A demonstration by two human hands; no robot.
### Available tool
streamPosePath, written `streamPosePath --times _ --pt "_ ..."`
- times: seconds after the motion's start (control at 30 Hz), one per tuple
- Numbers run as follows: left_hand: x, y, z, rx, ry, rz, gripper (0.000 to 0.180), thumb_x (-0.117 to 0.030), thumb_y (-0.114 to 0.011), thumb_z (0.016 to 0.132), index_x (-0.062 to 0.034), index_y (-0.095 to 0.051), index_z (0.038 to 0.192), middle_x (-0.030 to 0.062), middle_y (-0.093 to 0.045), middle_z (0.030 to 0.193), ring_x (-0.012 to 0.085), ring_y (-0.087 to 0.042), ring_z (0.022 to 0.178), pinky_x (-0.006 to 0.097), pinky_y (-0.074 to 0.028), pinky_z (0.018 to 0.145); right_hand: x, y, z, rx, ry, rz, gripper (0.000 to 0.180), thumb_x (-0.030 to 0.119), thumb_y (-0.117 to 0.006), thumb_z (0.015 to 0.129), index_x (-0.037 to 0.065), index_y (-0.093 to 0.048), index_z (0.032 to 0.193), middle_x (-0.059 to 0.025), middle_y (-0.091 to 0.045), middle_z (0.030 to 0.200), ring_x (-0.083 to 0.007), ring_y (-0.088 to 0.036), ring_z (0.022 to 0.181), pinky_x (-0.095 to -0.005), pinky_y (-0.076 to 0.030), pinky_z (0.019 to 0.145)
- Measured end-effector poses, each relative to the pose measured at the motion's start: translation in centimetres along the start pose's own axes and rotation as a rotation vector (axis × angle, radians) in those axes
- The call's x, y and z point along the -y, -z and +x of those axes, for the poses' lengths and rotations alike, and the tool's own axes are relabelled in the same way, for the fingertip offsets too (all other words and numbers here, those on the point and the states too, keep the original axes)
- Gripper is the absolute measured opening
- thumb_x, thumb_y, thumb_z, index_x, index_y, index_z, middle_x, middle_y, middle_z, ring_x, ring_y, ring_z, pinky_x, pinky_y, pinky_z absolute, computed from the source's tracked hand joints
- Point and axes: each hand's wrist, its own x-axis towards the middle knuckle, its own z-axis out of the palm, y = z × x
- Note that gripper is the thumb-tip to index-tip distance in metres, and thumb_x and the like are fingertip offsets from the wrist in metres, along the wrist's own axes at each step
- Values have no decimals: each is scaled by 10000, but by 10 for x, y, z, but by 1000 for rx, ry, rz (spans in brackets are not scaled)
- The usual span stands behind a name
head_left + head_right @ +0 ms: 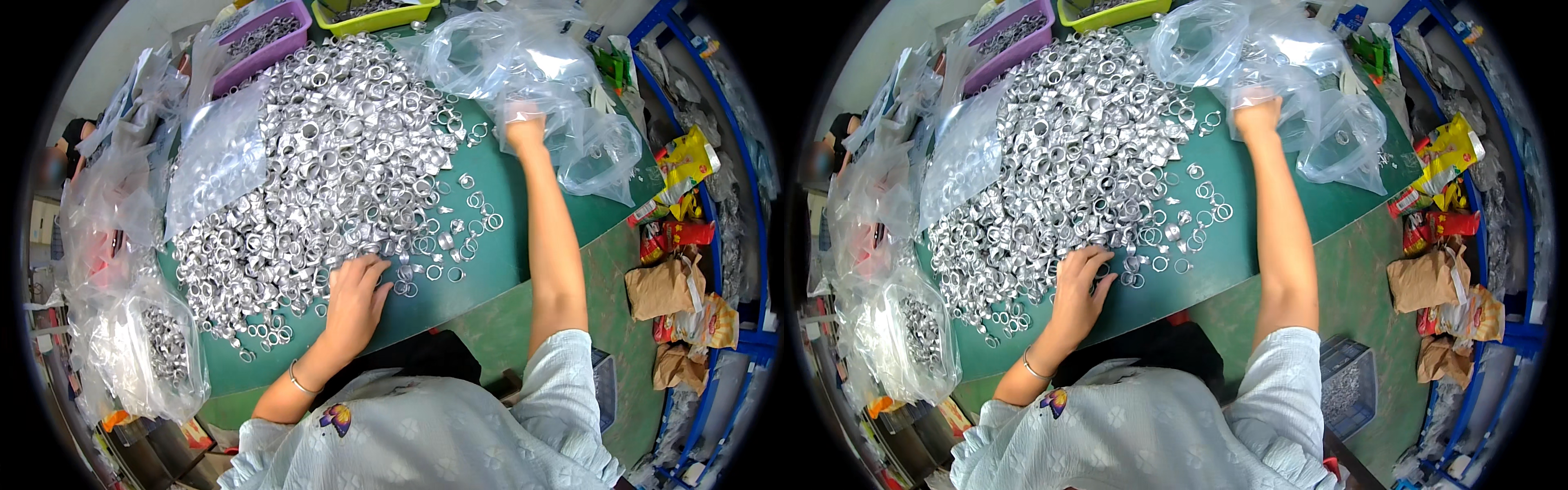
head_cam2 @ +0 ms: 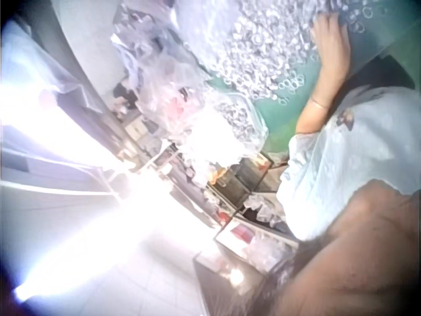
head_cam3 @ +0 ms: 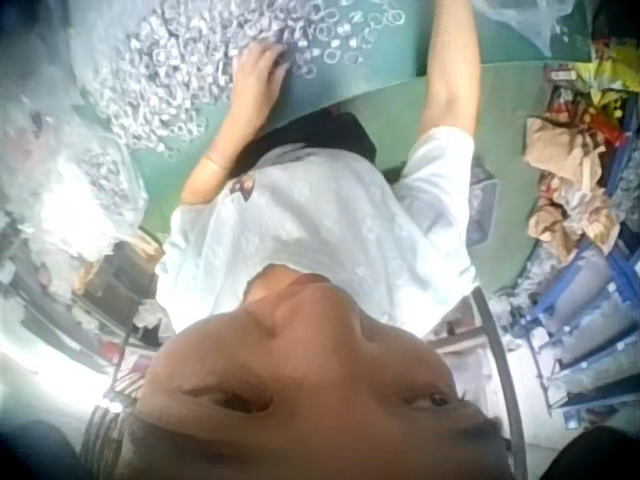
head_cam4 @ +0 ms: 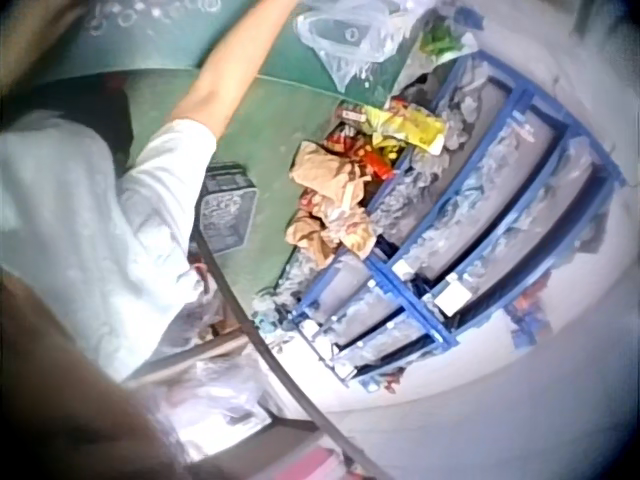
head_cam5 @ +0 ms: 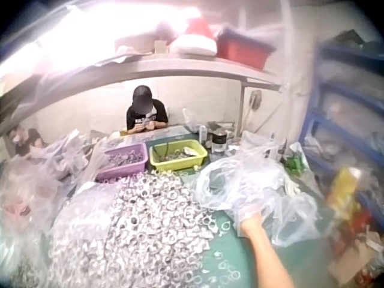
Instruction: The person sorts through a large pile of silver metal rings by hand on a green table and places some into a plastic bag.
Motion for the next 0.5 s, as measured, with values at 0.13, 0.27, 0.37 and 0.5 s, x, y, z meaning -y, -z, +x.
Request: streamPosePath --times 0.13,0.27,0.37,0.5 --pt "3 2 -7 -3 -5 1 368 -35 -703 721 -27 -588 1070 95 -556 1056 268 -527 952 366 -362 792 -2 -16 -25 -365 134 -43 160 164 -565 757 77 -658 854 -155 -648 884 -340 -610 860 -444 -460 724" --pt "3 2 -11 13 -4 1 361 -37 -705 719 -31 -592 1061 93 -556 1056 267 -527 950 360 -358 791 10 15 -33 23 -41 -94 170 61 -595 713 32 -629 876 -173 -612 900 -359 -577 876 -429 -479 724" --pt "1 3 -8 17 -12 -3 356 -37 -707 717 -35 -594 1054 90 -556 1055 264 -525 953 356 -356 791 9 24 -48 -262 80 42 212 -23 -574 710 -7 -607 919 -197 -592 974 -365 -561 929 -437 -477 777" --pt "5 6 -16 -21 15 24 362 -34 -708 710 -38 -595 1054 86 -555 1052 258 -522 957 363 -349 800 36 91 -114 -200 313 404 327 -134 -508 708 -31 -574 1011 -196 -568 1052 -341 -539 999 -419 -450 853"
